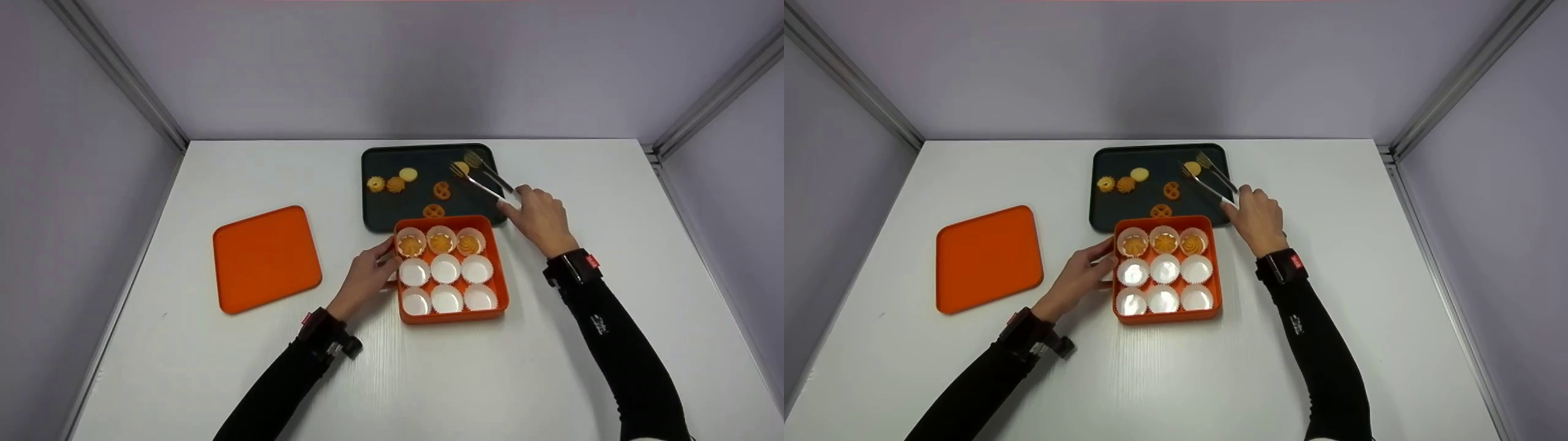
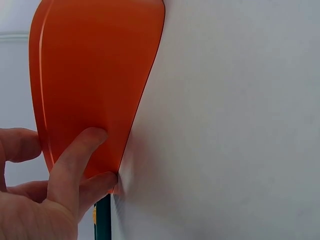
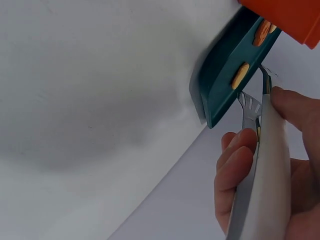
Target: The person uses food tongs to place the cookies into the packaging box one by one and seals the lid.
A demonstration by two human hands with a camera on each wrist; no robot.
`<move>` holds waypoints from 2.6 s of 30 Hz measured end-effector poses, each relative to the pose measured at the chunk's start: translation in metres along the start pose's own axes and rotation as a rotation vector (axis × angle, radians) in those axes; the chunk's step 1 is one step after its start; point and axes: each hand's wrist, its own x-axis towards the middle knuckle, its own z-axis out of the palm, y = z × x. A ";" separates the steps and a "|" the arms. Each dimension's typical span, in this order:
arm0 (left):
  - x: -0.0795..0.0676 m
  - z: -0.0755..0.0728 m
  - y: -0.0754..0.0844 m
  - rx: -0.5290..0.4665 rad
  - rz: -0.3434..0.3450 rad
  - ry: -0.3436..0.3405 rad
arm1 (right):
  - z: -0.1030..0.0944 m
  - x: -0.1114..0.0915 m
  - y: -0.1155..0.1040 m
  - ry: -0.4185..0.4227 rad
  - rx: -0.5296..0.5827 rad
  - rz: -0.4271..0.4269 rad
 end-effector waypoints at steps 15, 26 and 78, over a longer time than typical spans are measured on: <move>0.001 0.000 0.000 0.006 0.005 -0.010 | 0.005 -0.001 0.003 0.001 0.012 0.000; 0.000 0.000 0.000 -0.035 -0.005 -0.021 | 0.005 -0.002 0.004 0.002 -0.010 -0.006; -0.001 0.001 0.002 -0.055 -0.024 -0.015 | -0.021 -0.032 -0.001 -0.006 -0.034 -0.067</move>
